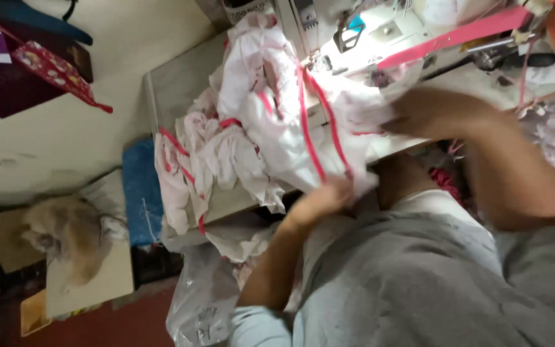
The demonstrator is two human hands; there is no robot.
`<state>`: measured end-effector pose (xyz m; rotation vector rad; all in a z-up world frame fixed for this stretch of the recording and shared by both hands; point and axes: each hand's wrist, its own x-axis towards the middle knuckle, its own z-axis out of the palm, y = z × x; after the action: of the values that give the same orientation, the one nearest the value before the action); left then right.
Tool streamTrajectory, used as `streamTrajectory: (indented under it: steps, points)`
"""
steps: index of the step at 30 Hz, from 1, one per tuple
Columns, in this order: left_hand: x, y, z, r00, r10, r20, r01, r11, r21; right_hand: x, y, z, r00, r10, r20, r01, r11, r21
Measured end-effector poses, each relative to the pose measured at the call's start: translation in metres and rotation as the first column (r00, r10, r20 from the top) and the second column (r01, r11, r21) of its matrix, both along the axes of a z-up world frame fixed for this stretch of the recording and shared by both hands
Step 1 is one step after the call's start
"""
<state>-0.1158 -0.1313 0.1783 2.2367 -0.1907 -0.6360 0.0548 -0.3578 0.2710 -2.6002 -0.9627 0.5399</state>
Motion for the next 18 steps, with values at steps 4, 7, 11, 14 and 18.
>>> streamTrajectory:
  steps: [4, 7, 11, 14, 18]
  points:
    - [-0.018, 0.012, 0.006, 0.942, 0.329, 0.071, -0.279, 0.881, -0.381, -0.02, 0.118, -0.012, 0.754, 0.649, -0.1, -0.293, 0.469, 0.833]
    - [-0.029, 0.029, -0.011, 0.821, 0.571, -0.008, -0.336, 0.471, -0.815, -0.014, 0.151, -0.097, 0.995, 0.088, -0.043, -0.029, 0.685, 0.728]
    - [-0.035, 0.065, -0.062, 0.68, 0.7, -0.22, -0.21, -0.102, -0.972, -0.069, 0.133, -0.152, 0.997, 0.044, 0.065, -0.078, 0.589, 0.805]
    - [-0.028, 0.087, -0.094, 0.5, 0.807, -0.313, -0.444, -0.072, -0.893, -0.093, 0.127, -0.166, 0.998, 0.056, 0.032, -0.064, 0.873, 0.483]
    - [0.045, 0.076, -0.066, 0.433, 0.894, 0.114, -0.587, 0.376, -0.717, -0.075, 0.141, -0.196, 0.992, -0.041, -0.116, 0.09, 0.886, 0.454]
